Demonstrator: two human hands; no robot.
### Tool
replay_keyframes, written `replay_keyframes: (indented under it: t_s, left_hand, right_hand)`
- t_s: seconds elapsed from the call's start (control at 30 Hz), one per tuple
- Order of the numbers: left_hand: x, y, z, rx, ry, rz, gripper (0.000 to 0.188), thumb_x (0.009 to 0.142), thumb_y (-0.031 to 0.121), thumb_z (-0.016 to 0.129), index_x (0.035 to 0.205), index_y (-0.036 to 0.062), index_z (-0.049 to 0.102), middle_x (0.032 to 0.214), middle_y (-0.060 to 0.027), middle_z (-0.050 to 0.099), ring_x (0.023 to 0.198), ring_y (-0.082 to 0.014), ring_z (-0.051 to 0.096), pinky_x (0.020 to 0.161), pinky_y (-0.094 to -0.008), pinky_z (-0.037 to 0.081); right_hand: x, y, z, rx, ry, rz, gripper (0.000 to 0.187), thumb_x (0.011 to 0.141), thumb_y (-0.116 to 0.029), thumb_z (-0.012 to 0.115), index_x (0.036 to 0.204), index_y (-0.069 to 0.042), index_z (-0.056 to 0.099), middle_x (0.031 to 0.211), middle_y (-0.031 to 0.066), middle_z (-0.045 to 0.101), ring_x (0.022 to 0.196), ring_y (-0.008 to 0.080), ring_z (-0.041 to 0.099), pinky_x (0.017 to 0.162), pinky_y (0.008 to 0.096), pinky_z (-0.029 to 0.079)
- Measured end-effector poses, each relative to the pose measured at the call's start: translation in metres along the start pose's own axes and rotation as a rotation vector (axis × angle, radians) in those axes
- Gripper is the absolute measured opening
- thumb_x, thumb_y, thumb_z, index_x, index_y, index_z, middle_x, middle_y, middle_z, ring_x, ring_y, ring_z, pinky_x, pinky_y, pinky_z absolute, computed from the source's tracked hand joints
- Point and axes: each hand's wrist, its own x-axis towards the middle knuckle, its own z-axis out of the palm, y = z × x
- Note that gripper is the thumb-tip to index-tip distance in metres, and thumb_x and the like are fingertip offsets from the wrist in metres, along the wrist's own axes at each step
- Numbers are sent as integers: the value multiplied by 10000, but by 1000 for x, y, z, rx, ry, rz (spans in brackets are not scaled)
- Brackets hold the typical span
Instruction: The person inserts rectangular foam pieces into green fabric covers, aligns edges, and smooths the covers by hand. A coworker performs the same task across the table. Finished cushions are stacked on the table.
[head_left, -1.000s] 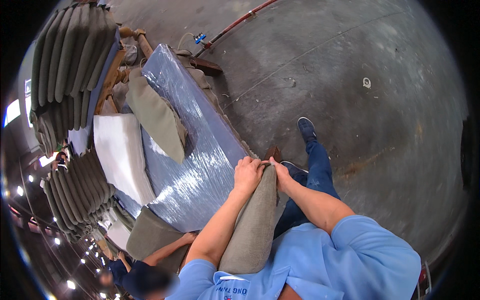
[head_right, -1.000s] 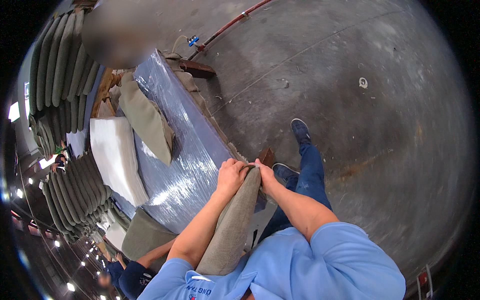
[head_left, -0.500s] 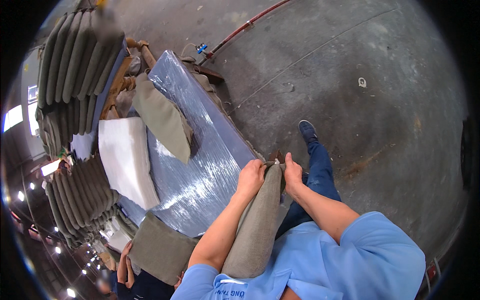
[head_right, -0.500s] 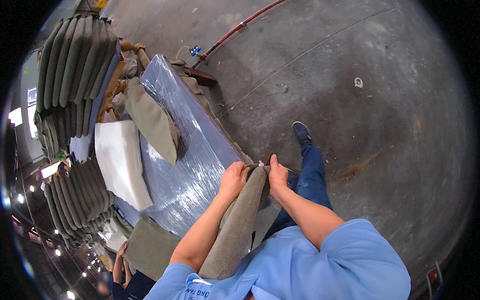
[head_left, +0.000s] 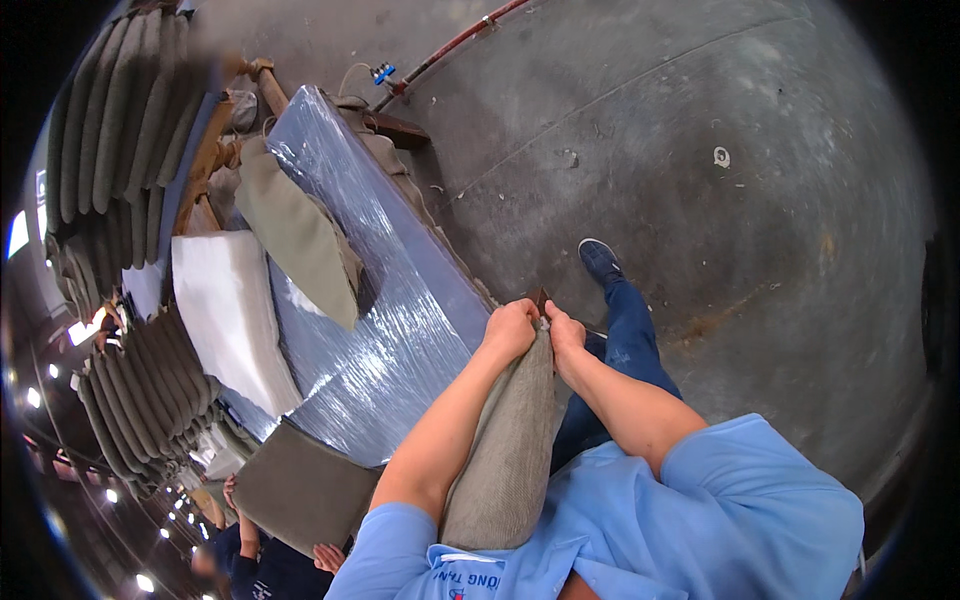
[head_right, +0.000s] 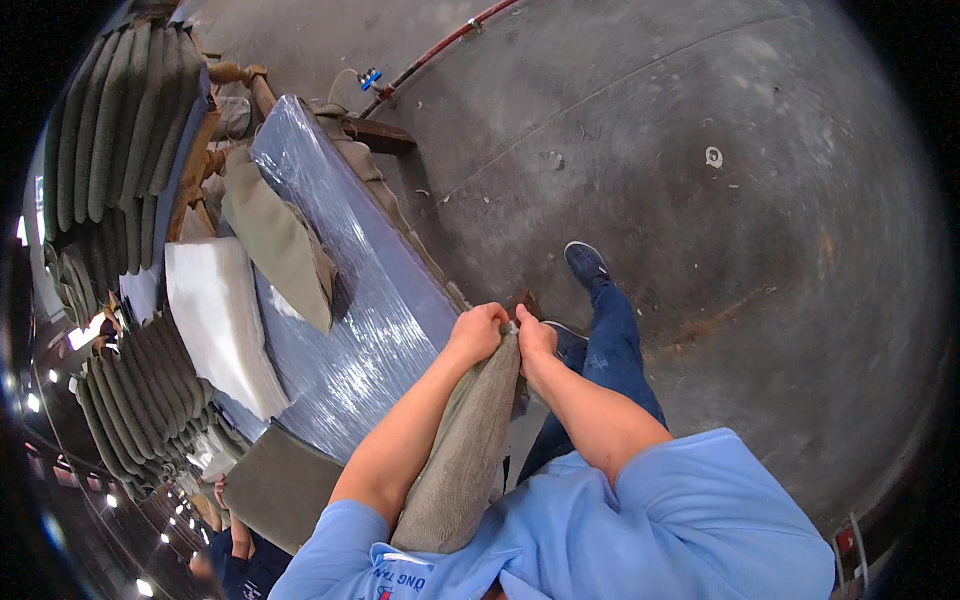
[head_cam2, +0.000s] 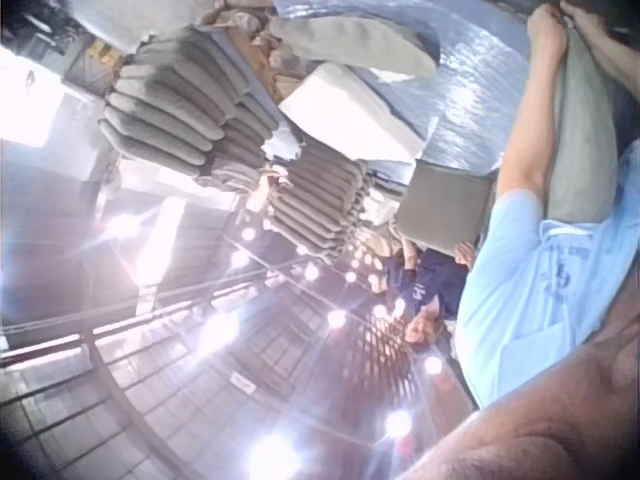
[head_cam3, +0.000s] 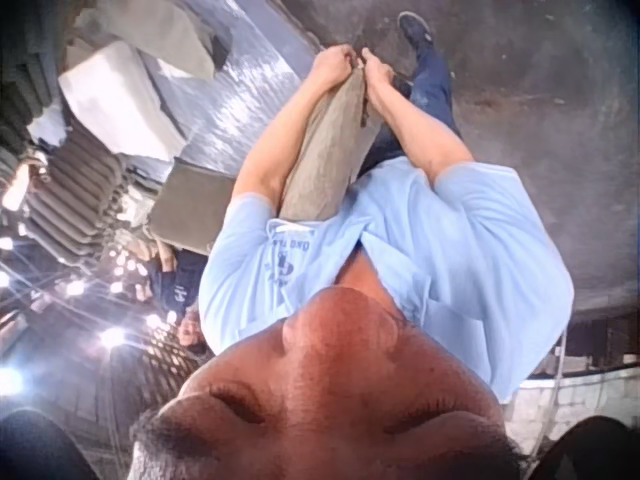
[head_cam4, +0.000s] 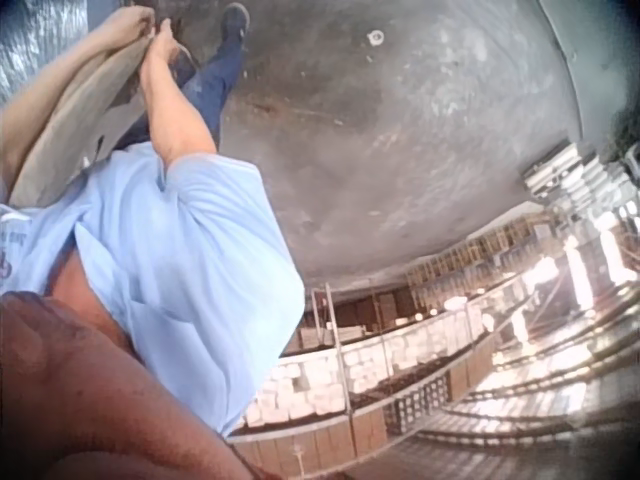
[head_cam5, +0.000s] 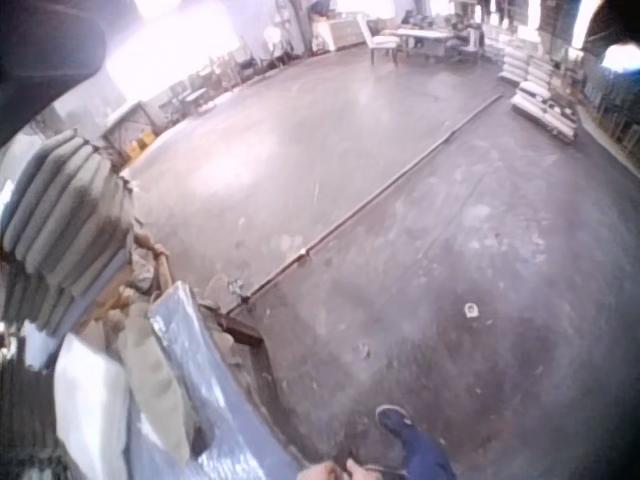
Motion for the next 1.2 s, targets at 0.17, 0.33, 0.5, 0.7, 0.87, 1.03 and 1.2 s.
replay_keyframes:
  t_s: [0.17, 0.33, 0.5, 0.7, 0.87, 1.03, 1.2]
  left_hand:
    - [23, 4, 18, -40, 18, -131, 196, 926, 168, 614, 1078, 96, 714, 1057, -205, 750, 1056, -408, 703, 892, -512, 542]
    - [35, 13, 22, 25, 149, -122, 274, 1001, 293, 549, 1140, 101, 686, 998, -239, 746, 989, -432, 713, 853, -545, 546]
    - [51, 0, 28, 108, 173, -12, 283, 1039, 314, 478, 1148, 91, 613, 875, -263, 737, 860, -459, 722, 797, -581, 546]
    - [63, -14, 39, 164, 237, 160, 248, 1042, 294, 464, 1119, 78, 558, 800, -247, 729, 776, -446, 729, 699, -580, 552]
    - [61, -9, 39, 231, 228, 174, 195, 981, 227, 514, 1101, 78, 549, 808, -244, 733, 787, -434, 741, 704, -557, 565]
    - [62, -14, 35, 237, 251, 195, 219, 936, 208, 537, 1107, 72, 554, 841, -247, 742, 829, -428, 749, 732, -542, 571]
    - [59, -12, 38, 233, 296, 205, 186, 956, 217, 560, 1077, 75, 557, 818, -240, 735, 799, -428, 742, 702, -536, 566]
  right_hand:
    - [14, -1, 2, -427, 200, -55, 548, 859, -381, 771, 1128, 95, 729, 1265, 257, 703, 1152, 345, 689, 959, 430, 512]
    - [42, -1, -2, -745, 165, -214, 535, 843, -444, 732, 1088, 31, 767, 1230, 282, 704, 1181, 413, 669, 998, 438, 503]
    - [70, 13, -1, -842, 254, -239, 501, 836, -442, 680, 1060, -5, 780, 1177, 258, 725, 1176, 420, 669, 988, 444, 512]
    - [103, 27, -11, -1012, 199, -445, 439, 839, -425, 651, 1016, -51, 798, 1122, 218, 743, 1099, 404, 702, 931, 451, 540]
    - [122, 40, -16, -1198, 219, -608, 429, 908, -431, 588, 961, -64, 803, 1031, 213, 752, 1038, 370, 724, 888, 464, 558]
    - [117, 29, -8, -1576, 105, -915, 338, 914, -333, 573, 888, -107, 823, 974, 154, 775, 940, 314, 759, 790, 457, 577]
    - [119, 29, -3, -1322, 213, -741, 388, 920, -396, 585, 965, -89, 819, 1030, 162, 775, 1004, 342, 745, 852, 467, 575]
